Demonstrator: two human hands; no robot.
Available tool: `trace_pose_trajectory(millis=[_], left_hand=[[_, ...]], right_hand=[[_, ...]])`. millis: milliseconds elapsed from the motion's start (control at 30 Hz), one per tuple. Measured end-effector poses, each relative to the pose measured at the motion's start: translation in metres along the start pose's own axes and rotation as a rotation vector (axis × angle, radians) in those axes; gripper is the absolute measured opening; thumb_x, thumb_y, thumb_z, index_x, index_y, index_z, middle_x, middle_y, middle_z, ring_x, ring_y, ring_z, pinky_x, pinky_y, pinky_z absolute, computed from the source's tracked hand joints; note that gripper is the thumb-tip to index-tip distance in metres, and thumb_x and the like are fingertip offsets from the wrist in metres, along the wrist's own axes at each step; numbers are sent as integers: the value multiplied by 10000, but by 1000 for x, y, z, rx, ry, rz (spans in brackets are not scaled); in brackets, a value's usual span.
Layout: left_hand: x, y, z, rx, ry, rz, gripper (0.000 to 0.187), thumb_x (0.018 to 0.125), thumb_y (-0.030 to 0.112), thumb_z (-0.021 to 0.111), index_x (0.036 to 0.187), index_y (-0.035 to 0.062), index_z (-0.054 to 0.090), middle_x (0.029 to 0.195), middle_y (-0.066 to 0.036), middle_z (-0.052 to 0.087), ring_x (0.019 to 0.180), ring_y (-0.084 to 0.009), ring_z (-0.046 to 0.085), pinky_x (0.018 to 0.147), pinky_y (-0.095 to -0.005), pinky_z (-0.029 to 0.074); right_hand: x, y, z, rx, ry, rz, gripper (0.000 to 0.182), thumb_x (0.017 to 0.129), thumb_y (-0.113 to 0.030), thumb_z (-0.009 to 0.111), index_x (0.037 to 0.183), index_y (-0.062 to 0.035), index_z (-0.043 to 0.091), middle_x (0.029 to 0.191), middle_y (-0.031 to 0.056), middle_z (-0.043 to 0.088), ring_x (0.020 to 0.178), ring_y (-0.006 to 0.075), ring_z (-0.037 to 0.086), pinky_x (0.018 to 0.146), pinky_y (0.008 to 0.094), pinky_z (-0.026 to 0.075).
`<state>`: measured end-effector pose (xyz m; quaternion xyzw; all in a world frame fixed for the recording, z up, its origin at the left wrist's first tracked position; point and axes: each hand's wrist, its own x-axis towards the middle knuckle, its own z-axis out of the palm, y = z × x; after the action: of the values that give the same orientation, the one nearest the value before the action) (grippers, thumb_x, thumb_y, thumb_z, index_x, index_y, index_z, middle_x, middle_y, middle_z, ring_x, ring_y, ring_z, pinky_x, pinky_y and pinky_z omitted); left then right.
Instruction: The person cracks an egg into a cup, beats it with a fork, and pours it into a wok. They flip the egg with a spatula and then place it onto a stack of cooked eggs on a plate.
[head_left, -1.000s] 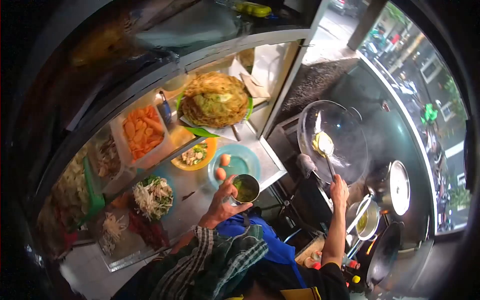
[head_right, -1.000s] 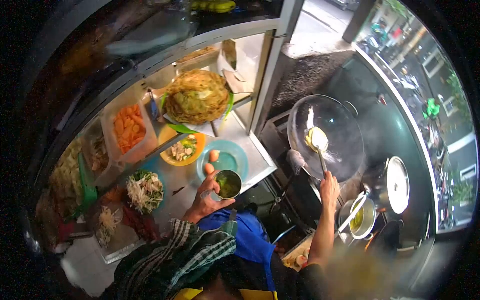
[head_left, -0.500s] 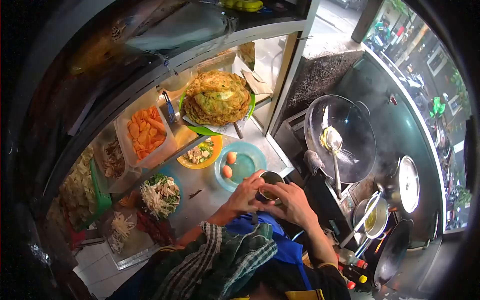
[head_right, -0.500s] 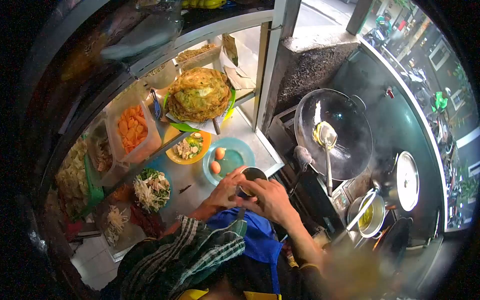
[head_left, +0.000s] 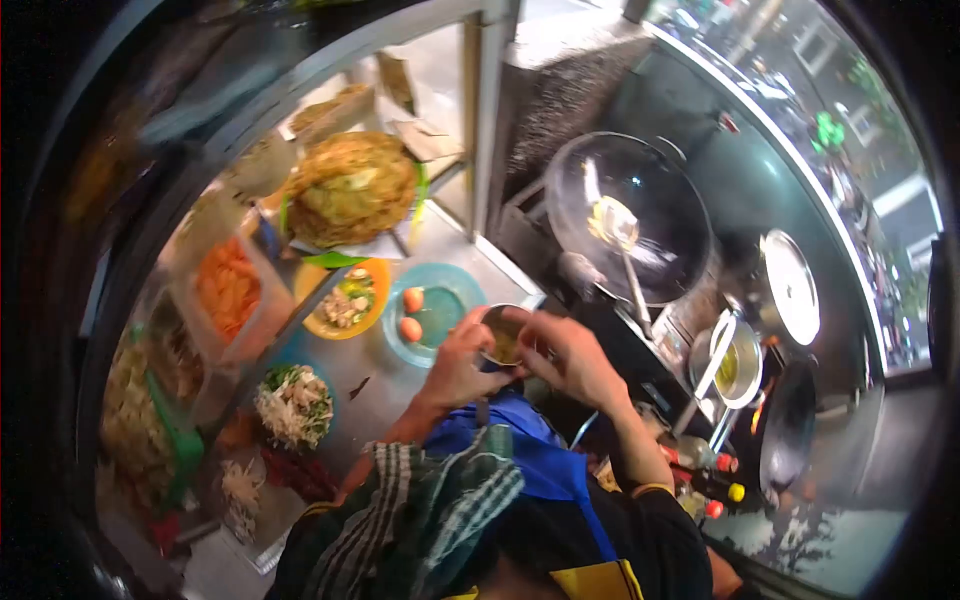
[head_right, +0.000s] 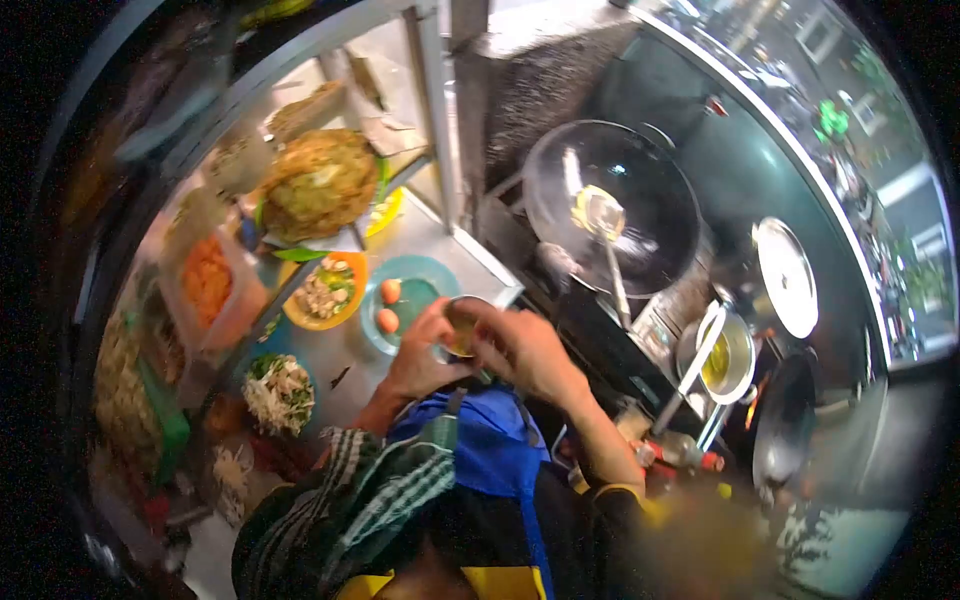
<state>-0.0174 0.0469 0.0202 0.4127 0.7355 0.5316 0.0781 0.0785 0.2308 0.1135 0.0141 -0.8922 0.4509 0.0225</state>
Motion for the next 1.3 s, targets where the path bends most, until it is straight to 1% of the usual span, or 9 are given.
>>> trace_pose_trajectory(millis=[133,233,300,400,533,633,733,967,1300], left_hand=[[-16,-13,-15,83,73,-70,539,629,244,938,798,74,455,1161,-244,609,1291,-444,500,1035,-489,427],[-31,-22,-19,108,106,-121,548,638,223,934,865,67,460,929,-147,568,1262,-430,524,1003,-515,443],[-32,-23,-22,142,106,-71,541,640,226,934,869,64,471,893,-125,543,1249,-425,532,998,-512,447],[-34,-23,-20,172,108,-23,530,643,231,934,877,60,491,840,-94,503,1228,-411,544,992,-508,454],[-35,-17,-19,144,116,-46,525,641,237,936,870,57,498,824,-85,490,1220,-406,546,993,-506,456],[-37,-18,-18,160,97,-69,531,638,239,937,855,63,485,838,-92,502,1237,-415,537,993,-503,457],[-37,-16,-21,186,97,-60,542,637,239,937,835,69,462,992,-158,593,1270,-429,518,1005,-495,457],[-41,-13,-29,226,152,-85,543,639,233,931,823,78,444,1312,-339,529,1296,-444,502,1022,-485,457],[-35,-19,-25,239,151,-94,559,632,243,936,892,66,475,1272,-290,561,1270,-420,526,998,-478,472]], right_hand=[[-30,99,-40,-656,785,87,337,847,-171,725,1155,-86,617,1020,147,632,947,353,609,796,446,494],[-75,170,-50,-880,735,465,347,838,-201,742,1125,-86,586,1116,186,600,1020,387,572,853,477,476],[-86,196,-50,-402,575,833,441,820,-240,765,1162,-75,541,1137,209,569,1034,403,554,874,490,469],[-95,251,-41,-214,560,746,536,804,-272,785,1203,-59,497,1120,221,566,1017,417,561,867,494,471],[-54,160,-29,-744,682,375,320,841,-155,728,1117,-60,596,1027,184,654,946,355,639,811,423,521],[-36,190,33,-315,222,217,162,857,-160,660,1003,-92,675,937,139,675,906,348,659,799,431,539],[-28,245,107,-756,-222,233,152,825,-105,620,948,-122,708,994,109,651,1020,316,640,819,431,567],[-40,305,147,-992,-584,359,188,831,-150,671,994,-97,748,1146,100,642,1134,287,587,919,383,515],[-55,333,158,-992,-289,391,209,895,-224,594,991,-100,734,1127,124,643,1079,317,607,877,390,531]])
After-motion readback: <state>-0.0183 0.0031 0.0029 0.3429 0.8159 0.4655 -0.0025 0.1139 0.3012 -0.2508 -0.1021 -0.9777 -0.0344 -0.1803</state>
